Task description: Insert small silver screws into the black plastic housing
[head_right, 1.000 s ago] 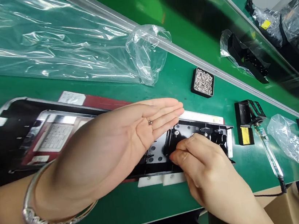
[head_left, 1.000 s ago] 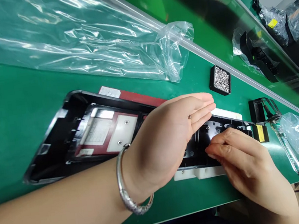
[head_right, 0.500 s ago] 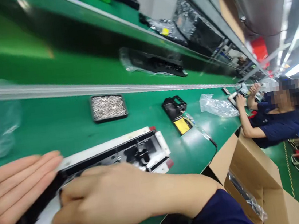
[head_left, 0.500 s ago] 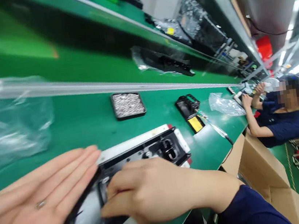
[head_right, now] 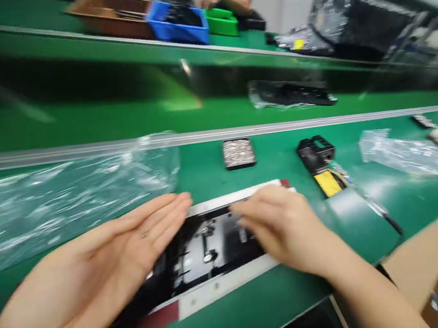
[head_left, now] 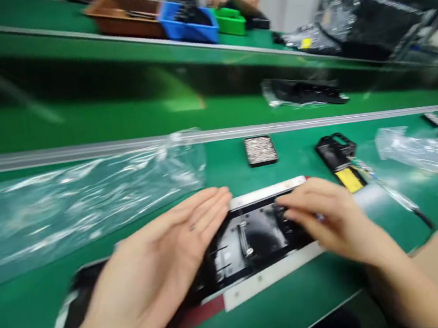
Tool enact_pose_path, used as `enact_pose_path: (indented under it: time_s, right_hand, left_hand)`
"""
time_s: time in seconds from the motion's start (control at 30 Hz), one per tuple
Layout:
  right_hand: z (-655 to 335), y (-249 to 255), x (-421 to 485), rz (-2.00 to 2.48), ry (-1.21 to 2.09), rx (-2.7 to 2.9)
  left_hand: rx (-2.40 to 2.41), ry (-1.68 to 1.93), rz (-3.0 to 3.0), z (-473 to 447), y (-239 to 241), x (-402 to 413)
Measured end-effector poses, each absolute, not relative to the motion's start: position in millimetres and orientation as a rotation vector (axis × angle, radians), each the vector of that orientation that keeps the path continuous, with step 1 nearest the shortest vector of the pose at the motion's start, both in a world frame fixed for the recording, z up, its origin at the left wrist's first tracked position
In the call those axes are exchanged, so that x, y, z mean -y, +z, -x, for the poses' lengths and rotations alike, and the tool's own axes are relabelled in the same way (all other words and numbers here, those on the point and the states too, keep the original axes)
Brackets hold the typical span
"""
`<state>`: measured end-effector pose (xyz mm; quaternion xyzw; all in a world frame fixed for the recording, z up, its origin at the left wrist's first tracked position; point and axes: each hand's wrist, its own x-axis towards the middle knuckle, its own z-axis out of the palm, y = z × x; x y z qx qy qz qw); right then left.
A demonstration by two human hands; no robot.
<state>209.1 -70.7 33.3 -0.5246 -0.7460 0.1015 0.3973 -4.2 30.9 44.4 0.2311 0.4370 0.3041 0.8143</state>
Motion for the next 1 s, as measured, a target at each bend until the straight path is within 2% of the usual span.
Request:
enact_pose_path:
  time_s: [0.2,0.37,0.6,0.83,0.9,1.0]
  right_hand:
    - [-247.6,26.2,71.0,1.423,-0.09,1.684]
    - [-251.0,17.7,69.8,1.351,-0.222,1.625]
    - [-255.0,12.9,66.8,1.278,-0.185,1.616]
    - [-251.0,20.9,75.1,1.302,-0.049,1.481]
    - [-246.7,20.8,88.5,1.35,0.114,1.367]
    - [-239.6,6.9,116.1,1.422,0.447,1.045]
  left_hand:
    - [-1.08,0.699,-0.638,-25.4,69.7,-45.7]
    - [-0.994,0.65,-0.765,-82.6,73.5,-76.8]
    - [-0.979,0.658,-0.999,-140.9,61.9,-116.1]
    - [-1.027,0.674,-1.378,-98.4,80.2,-70.5]
    - [-1.086,0.586,-1.793,-66.0,70.4,-42.5]
    - [-0.514,0.899,-2.832,-19.7,21.5,-0.8]
